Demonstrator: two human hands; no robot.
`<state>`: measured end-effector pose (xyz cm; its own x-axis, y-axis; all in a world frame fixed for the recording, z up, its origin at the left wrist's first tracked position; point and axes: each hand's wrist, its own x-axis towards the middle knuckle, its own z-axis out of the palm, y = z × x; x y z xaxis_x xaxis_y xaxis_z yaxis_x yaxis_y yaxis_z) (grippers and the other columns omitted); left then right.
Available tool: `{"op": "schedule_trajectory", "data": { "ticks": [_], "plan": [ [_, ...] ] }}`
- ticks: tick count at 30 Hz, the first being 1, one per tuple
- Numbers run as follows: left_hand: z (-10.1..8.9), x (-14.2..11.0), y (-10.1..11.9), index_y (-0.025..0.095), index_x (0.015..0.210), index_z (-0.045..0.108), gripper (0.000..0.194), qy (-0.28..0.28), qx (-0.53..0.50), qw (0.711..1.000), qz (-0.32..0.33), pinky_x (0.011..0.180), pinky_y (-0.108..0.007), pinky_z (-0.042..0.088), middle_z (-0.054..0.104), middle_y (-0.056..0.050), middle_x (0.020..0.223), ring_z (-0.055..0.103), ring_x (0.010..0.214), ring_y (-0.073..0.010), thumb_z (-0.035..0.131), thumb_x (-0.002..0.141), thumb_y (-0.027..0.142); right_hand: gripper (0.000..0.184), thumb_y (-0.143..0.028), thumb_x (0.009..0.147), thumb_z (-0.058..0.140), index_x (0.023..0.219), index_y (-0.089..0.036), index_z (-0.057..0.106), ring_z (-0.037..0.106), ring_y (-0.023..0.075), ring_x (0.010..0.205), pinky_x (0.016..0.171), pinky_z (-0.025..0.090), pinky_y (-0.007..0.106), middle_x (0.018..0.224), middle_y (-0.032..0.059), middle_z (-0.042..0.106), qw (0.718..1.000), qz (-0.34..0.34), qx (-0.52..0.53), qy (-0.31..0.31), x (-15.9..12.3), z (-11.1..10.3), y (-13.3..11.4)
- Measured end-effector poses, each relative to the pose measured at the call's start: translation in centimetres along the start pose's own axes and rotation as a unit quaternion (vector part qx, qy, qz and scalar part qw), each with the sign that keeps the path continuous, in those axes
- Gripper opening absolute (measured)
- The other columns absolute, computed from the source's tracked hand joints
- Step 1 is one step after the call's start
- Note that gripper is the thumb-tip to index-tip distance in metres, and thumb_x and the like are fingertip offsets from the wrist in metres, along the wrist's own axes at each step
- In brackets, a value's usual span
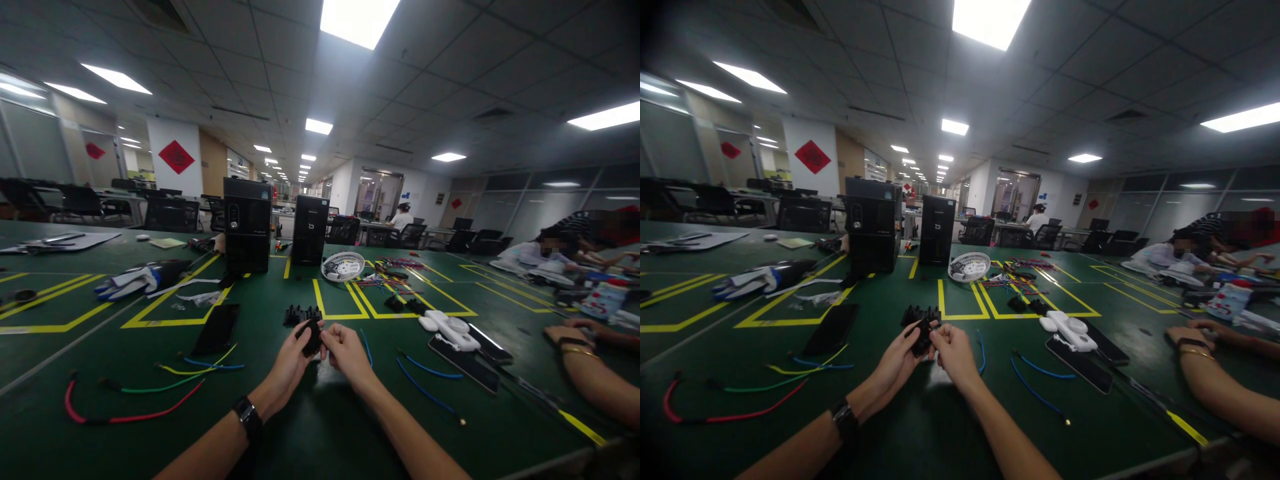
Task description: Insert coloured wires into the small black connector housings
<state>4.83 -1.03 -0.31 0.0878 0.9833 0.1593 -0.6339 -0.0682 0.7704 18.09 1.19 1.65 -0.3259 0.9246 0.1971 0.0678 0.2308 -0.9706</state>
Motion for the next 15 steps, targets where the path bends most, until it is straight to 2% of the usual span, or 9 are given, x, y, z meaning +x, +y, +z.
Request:
{"op": "schedule_trajectory", "data": {
  "ticks": [3,8,11,15],
  "plan": [
    [0.02,0.0,0.08,0.017,0.115,0.059,0.035,0.01,0.0,1.0,-0.006,0.078,-0.033,0.048,0.061,-0.013,0.122,0.062,0.079,-0.0147,0.059,0.085,0.036,0.03,-0.047,0.083,0.054,0.072,-0.02,0.046,0.035,0.0057,0.034,0.036,0.025,0.019,0.052,-0.0041,0.056,1.0,0.001,0.0,0.001,0.0,0.0,0.06],
    [-0.19,-0.28,0.47,0.02,0.12,0.055,0.038,-0.012,0.068,0.998,-0.009,0.092,-0.037,0.044,0.056,-0.011,0.131,0.058,0.108,-0.0214,0.056,0.086,0.038,0.033,-0.049,0.082,0.054,0.069,-0.019,0.046,0.035,0.0057,0.034,0.036,0.024,0.019,0.049,-0.0047,0.053,1.0,0.009,-0.014,0.005,0.15,-0.07,0.16],
    [-0.14,-0.55,0.77,0.024,0.124,0.052,0.04,-0.026,0.156,0.987,0.035,0.103,-0.038,0.037,0.053,-0.008,0.135,0.051,0.12,-0.0218,0.054,0.087,0.039,0.035,-0.052,0.079,0.056,0.07,-0.02,0.046,0.035,0.0057,0.033,0.034,0.023,0.018,0.05,-0.0052,0.053,1.0,0.022,-0.007,0.004,0.27,-0.21,0.25],
    [0.0,-0.9,0.98,0.024,0.127,0.049,0.041,-0.021,0.277,0.955,0.107,0.11,-0.037,0.027,0.053,-0.007,0.135,0.045,0.127,-0.0208,0.053,0.088,0.038,0.04,-0.056,0.074,0.06,0.069,-0.02,0.044,0.032,0.005,0.032,0.032,0.021,0.018,0.05,-0.006,0.052,0.998,0.053,0.018,-0.004,0.24,-0.35,0.33]
  ]
}}
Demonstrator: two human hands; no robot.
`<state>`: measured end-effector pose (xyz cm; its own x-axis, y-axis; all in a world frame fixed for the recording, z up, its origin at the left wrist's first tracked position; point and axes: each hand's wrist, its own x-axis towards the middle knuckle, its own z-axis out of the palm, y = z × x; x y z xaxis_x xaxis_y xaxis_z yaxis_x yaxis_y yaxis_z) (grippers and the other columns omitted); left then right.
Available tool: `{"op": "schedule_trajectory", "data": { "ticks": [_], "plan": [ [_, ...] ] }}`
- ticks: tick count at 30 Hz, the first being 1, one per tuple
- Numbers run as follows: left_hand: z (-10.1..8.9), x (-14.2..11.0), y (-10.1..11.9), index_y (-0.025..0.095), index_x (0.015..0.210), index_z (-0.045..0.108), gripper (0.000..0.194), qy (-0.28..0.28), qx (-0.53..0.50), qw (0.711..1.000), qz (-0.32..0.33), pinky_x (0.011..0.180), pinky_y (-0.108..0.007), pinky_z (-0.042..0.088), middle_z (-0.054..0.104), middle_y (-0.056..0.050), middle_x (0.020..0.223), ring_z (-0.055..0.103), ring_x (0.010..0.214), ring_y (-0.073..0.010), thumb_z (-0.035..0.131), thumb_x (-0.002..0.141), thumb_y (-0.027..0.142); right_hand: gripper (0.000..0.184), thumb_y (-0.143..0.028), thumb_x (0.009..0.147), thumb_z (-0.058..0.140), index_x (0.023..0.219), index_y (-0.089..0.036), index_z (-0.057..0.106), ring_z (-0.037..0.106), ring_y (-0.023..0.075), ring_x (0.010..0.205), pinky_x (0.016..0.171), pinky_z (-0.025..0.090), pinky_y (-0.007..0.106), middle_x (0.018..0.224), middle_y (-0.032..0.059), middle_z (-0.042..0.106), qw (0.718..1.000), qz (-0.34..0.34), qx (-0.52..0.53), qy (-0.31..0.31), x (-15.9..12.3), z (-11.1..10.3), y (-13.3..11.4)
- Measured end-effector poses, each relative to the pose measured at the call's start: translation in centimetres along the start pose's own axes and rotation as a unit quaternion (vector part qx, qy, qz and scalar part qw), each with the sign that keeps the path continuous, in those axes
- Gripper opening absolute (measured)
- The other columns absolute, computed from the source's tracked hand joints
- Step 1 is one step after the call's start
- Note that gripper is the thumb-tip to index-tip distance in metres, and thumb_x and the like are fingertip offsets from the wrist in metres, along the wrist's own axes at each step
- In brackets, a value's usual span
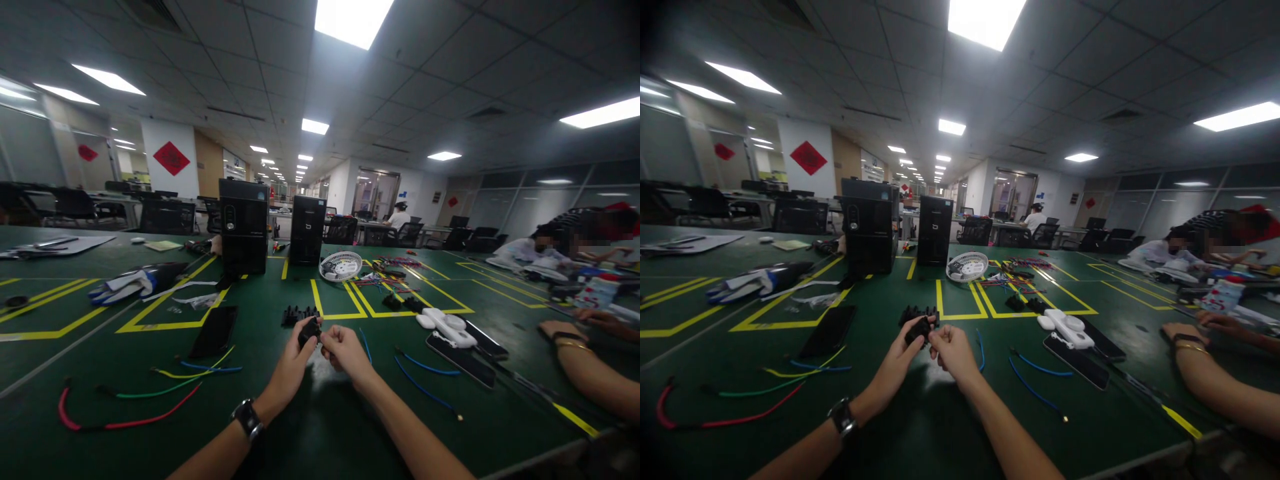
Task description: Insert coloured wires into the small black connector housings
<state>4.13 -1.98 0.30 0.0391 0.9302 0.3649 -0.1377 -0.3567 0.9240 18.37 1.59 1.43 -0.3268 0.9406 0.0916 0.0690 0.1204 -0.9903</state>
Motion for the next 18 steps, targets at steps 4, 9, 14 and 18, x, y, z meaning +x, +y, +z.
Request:
{"op": "schedule_trajectory", "data": {
  "ticks": [4,9,14,18],
  "plan": [
    [0.2,-0.2,-0.1,0.023,0.127,0.048,0.041,0.01,0.053,0.998,0.021,0.109,-0.038,0.028,0.055,-0.008,0.131,0.046,0.125,-0.0212,0.05,0.089,0.038,0.043,-0.058,0.072,0.062,0.068,-0.021,0.042,0.03,0.0041,0.031,0.032,0.018,0.018,0.049,-0.0074,0.05,0.999,0.024,0.025,-0.006,0.0,0.0,0.0],
    [0.1,0.3,0.4,0.02,0.123,0.052,0.043,0.02,0.06,0.998,0.016,0.105,-0.037,0.034,0.059,-0.01,0.126,0.052,0.119,-0.0223,0.049,0.088,0.044,0.045,-0.062,0.074,0.06,0.069,-0.021,0.041,0.028,0.0034,0.031,0.033,0.018,0.017,0.05,-0.0082,0.048,0.999,0.035,0.025,-0.018,0.3,0.2,0.2],
    [-2.1,0.5,1.7,0.018,0.105,0.065,0.054,0.053,0.089,0.994,0.015,0.094,-0.036,0.043,0.069,-0.01,0.102,0.062,0.099,-0.0247,0.044,0.083,0.062,0.045,-0.056,0.089,0.044,0.07,-0.016,0.054,0.04,0.0065,0.039,0.041,0.029,0.018,0.049,-0.0055,0.047,0.992,-0.032,-0.092,-0.083,-0.6,1.4,0.5],
    [-3.3,0.8,2.2,0.017,0.101,0.067,0.059,0.074,0.075,0.994,-0.011,0.08,-0.034,0.051,0.071,-0.008,0.09,0.065,0.083,-0.0234,0.053,0.074,0.068,0.037,-0.036,0.094,0.043,0.071,-0.014,0.062,0.045,0.0071,0.051,0.051,0.034,0.017,0.057,-0.0038,0.051,0.977,-0.113,-0.153,-0.1,-1.0,2.5,-0.6]
  ]
}}
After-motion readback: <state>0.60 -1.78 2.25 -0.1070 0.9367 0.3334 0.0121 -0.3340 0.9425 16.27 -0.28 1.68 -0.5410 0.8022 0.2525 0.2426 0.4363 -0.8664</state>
